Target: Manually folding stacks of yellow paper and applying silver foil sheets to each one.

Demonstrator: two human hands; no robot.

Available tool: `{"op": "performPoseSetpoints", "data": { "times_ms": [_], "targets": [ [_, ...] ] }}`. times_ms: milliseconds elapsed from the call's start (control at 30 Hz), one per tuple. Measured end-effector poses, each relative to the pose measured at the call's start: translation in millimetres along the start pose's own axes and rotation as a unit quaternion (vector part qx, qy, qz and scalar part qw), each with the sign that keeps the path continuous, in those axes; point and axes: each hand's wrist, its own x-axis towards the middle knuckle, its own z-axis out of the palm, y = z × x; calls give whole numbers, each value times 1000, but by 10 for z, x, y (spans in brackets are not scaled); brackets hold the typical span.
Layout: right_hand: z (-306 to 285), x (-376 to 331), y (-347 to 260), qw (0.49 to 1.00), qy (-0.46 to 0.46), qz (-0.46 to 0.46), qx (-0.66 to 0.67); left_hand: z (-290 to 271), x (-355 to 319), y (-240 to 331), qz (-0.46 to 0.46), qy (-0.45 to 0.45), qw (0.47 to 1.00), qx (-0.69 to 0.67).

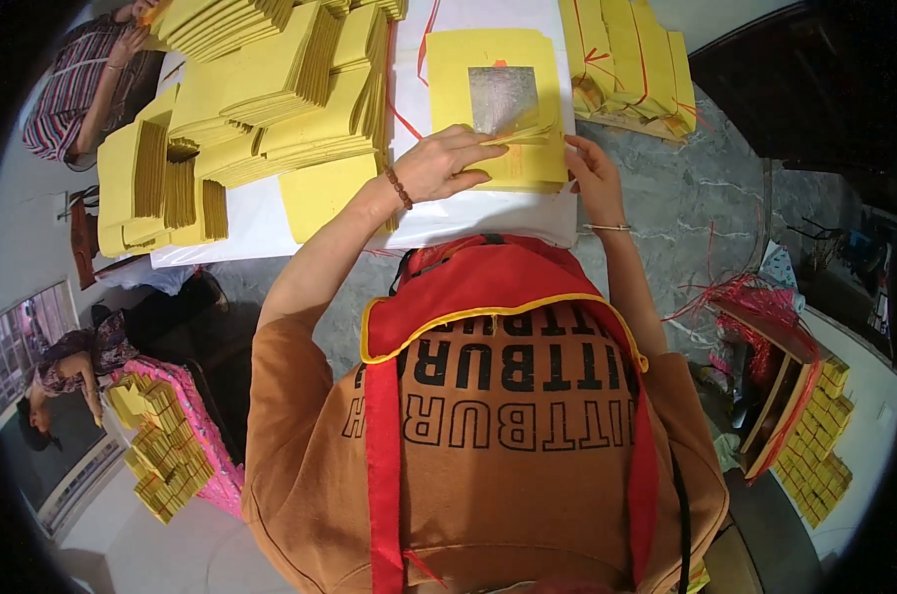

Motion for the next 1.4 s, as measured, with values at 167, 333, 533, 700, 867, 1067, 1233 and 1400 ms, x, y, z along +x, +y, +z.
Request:
{"op": "performPoseSetpoints", "data": {
  "times_ms": [167,333,533,700,867,1067,1233,1400],
  "targets": [
    [-15,-26,-11,990,-78,17,118,-11,4,5,-9,-5,1000,-7],
    [-12,33,-13,992,-66,13,108,-16,-1,6,-15,-6,1000,-13],
    [87,55,-30,993,-27,-7,113,-24,5,15,-18,-3,1000,-11],
    [70,43,-53,985,22,60,161,-40,3,25,-17,14,1000,-17],
    [25,20,70,991,18,35,124,-71,29,22,-51,-13,996,-65],
    [69,-40,23,992,22,55,109,-69,72,55,-32,10,999,-41],
    [62,-17,74,994,16,46,101,-104,104,64,-75,-10,994,-85],
    [62,-14,93,994,17,45,100,-156,125,86,-145,-50,982,-110]
  ]
}}
